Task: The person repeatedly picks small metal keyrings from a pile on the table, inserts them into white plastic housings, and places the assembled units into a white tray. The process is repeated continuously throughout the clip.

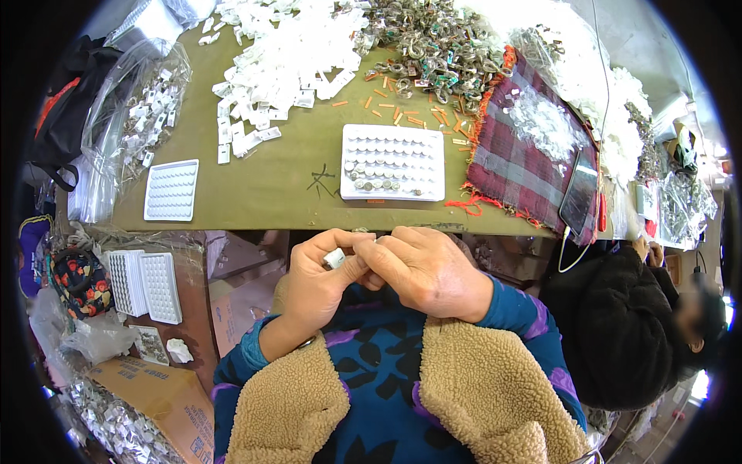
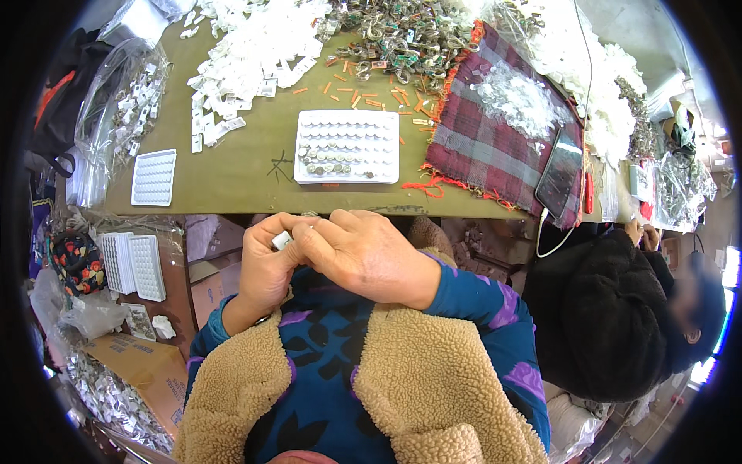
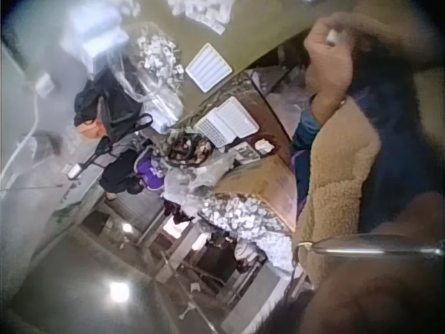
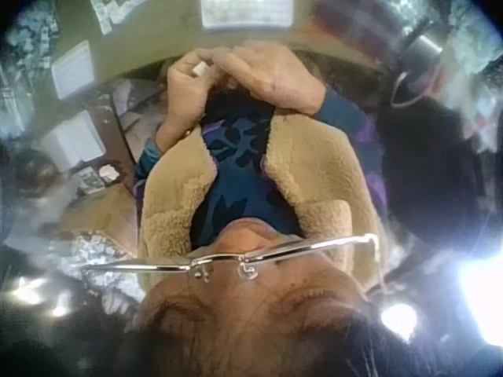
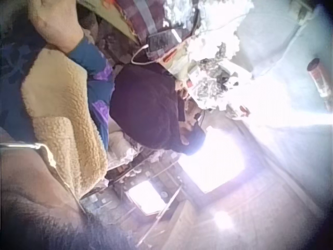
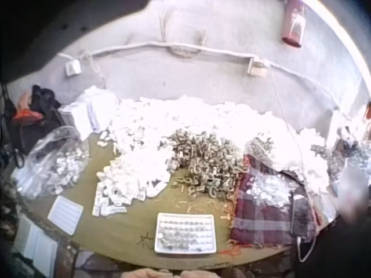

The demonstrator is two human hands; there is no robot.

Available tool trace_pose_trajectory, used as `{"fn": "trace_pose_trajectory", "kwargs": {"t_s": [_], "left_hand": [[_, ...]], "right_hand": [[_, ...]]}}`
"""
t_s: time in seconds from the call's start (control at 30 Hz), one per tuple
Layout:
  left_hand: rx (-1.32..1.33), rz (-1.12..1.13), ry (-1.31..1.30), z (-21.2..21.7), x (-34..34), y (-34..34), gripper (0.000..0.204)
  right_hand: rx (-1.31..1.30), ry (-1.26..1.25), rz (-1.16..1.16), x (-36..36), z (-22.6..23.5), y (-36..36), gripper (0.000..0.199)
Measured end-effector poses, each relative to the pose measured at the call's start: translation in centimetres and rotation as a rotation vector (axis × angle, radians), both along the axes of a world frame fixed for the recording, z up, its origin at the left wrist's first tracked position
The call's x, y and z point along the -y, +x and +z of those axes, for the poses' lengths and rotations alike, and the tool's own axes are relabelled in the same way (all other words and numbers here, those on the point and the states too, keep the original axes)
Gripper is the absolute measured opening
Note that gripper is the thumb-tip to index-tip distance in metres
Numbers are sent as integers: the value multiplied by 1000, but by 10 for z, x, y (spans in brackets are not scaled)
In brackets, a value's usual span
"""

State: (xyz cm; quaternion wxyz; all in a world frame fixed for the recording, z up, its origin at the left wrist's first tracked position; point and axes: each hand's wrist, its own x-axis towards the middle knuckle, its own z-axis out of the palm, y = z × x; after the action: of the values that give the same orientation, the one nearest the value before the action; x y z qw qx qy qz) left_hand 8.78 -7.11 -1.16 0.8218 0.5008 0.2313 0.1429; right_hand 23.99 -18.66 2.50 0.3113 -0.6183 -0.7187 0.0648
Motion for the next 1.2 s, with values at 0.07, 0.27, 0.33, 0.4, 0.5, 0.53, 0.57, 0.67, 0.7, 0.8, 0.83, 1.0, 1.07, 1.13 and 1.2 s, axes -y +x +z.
{"fn": "trace_pose_trajectory", "kwargs": {"t_s": [0.07, 0.27, 0.33, 0.4, 0.5, 0.53, 0.57, 0.67, 0.7, 0.8, 0.83, 1.0, 1.07, 1.13, 1.2], "left_hand": [[-2, 24, -115, -1, 0, 0, 17], [85, 33, -373, 1, -8, 1, 18], [94, 36, -373, 2, -9, 1, 18], [83, 41, -364, 2, -9, 0, 18], [95, 9, -396, 2, -16, -2, 20], [121, -15, -445, 2, -21, -2, 21], [144, -39, -495, 2, -27, -2, 21], [343, -85, -680, 3, -48, -2, 31], [390, -67, -748, 3, -54, -1, 33], [425, -71, -797, -2, -71, 1, 27], [459, -68, -834, -4, -75, 1, 26], [176, 30, -694, -9, -92, 4, 24], [131, 78, -666, -6, -96, 11, 25], [99, 123, -681, -2, -99, 19, 27], [81, 148, -687, -1, -102, 26, 29]], "right_hand": [[-225, 25, -141, -3, -4, -7, 34], [-685, -104, -291, 1, -5, -7, 13], [-649, -85, -276, -2, -5, -7, 11], [-524, 26, -254, -7, -5, -9, 9], [-586, -28, -149, -18, -2, -2, 10], [-668, -113, -86, -22, 2, 7, 10], [-752, -199, -23, -28, 6, 17, 11], [-303, -94, -71, -62, 18, 66, 22], [-136, -16, -78, -83, 16, 81, 20], [194, 25, -51, -136, 4, 111, 7], [301, 58, 1, -149, -1, 118, 4], [398, -65, 29, -186, -24, 125, 3], [410, -119, 57, -188, -22, 129, 5], [338, -16, 141, -181, -13, 131, 12], [296, 79, 240, -167, -2, 124, 22]]}}
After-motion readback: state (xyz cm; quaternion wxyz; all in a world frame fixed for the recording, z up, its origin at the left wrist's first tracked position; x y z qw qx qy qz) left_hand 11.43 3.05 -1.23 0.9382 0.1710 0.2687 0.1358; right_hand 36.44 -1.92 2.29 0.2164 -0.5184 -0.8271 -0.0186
